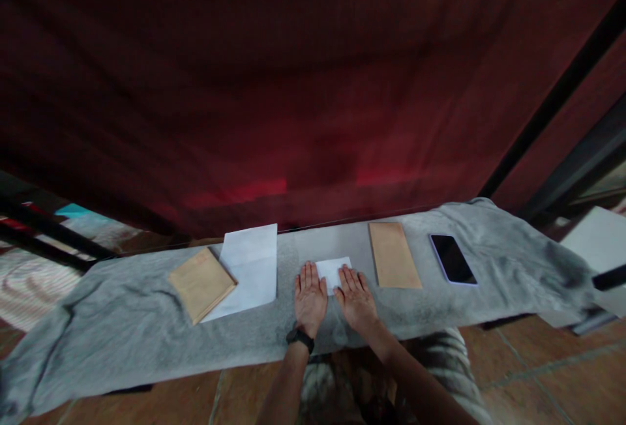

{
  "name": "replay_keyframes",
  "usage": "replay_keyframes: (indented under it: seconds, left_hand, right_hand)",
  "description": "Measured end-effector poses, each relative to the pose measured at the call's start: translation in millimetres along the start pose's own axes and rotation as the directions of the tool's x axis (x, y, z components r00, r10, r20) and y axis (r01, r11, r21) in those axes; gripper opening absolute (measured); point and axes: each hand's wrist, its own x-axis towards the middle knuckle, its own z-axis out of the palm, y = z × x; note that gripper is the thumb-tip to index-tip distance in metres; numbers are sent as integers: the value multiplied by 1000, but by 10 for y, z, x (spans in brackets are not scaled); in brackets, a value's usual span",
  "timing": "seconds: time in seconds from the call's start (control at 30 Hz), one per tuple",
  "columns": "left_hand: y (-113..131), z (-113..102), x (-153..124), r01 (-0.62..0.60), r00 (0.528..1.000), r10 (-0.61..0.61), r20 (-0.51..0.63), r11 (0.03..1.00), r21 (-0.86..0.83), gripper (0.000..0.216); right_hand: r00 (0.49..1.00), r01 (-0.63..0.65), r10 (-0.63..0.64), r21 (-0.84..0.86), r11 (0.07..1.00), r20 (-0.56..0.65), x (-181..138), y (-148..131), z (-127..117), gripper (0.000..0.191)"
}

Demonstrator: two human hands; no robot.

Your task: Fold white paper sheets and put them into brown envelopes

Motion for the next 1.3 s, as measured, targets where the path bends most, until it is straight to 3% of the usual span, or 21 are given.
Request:
replay_keyframes:
  seconds: [0.27,0.47,0.63,0.8,1.0,1.13,1.23,1.3]
  left_hand:
    - [-7,-34,-10,47,995,-48,-90,999,-16,55]
    - [-56,-108,-72,89,990,-119,-73,942,-323,50]
    - [-61,-208,61,315,931,-350,106,620,-719,43]
    - [-70,-250,177,370,900,-390,196,444,-816,35]
    - [48,-349,-31,390,877,-396,271,257,-884,48]
    - [163,-520,-101,376,883,-363,299,163,-912,55]
    - [225,-624,-117,367,889,-310,336,46,-929,58]
    - [248,-627,-145,381,880,-309,360,8,-924,58]
  right_hand:
    - [997,-30,27,-34,999,-75,-152,135,-125,52]
    - [997,-48,47,-16,999,-69,-158,117,-129,54]
    - [995,-57,56,-3,998,-77,-169,107,-132,54]
    - [996,-56,56,4,998,-66,-162,104,-150,55]
    - [999,-18,19,19,1000,-48,-168,103,-219,59]
    - [999,36,-32,184,982,-23,-162,94,-279,54]
    - [987,-122,160,508,853,-30,-89,29,-334,48]
    - [942,-250,333,759,602,46,-15,-57,-375,49]
